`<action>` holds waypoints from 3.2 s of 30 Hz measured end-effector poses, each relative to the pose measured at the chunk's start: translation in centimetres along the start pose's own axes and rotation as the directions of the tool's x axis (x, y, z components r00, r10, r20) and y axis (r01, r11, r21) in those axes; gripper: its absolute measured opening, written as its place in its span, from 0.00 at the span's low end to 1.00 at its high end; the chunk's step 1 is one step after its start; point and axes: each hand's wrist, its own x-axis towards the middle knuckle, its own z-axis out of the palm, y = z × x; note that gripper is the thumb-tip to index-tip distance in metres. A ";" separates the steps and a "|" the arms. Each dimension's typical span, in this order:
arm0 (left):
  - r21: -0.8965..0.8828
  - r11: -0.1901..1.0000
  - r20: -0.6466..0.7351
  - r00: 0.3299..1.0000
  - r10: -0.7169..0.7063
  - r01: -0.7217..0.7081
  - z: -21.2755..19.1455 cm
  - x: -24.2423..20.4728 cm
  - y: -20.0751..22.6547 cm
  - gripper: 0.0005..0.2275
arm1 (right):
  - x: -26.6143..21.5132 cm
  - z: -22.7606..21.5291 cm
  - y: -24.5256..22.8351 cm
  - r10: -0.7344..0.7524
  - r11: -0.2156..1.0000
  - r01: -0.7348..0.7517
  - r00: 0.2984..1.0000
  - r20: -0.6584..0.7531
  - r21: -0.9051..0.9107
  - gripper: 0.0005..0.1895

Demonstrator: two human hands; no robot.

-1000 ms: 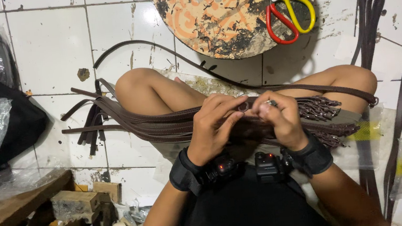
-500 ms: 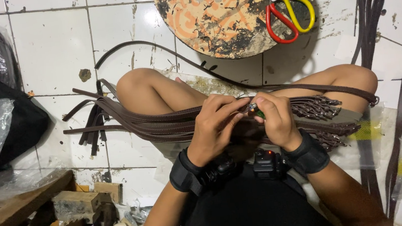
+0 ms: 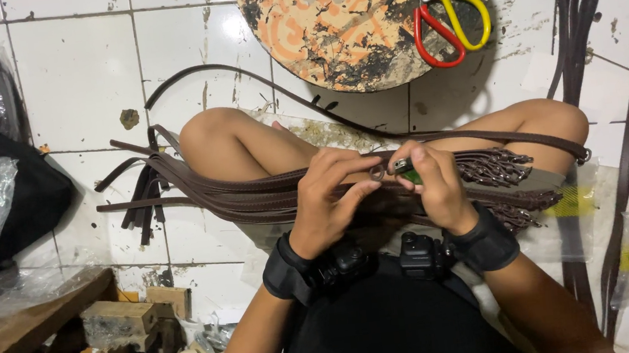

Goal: Finishing the edges of leather straps by sealing them with a lighter.

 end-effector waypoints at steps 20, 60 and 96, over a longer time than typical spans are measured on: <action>0.221 0.975 -0.061 0.998 0.014 -0.001 -1.4 6.4 -4.4 0.12 | 0.0 -2.0 1.5 -0.071 0.996 0.070 0.997 -0.013 -0.062 0.11; -0.235 0.759 0.637 0.686 -0.352 0.608 5.7 0.4 -6.2 0.25 | -6.7 -12.6 -4.6 0.082 0.806 -0.173 0.980 -0.182 -0.566 0.13; -0.805 0.436 0.073 0.797 -0.600 0.402 -0.8 -0.4 -7.5 0.19 | 9.6 -5.8 -5.5 -0.256 0.616 0.246 0.961 0.106 -0.748 0.27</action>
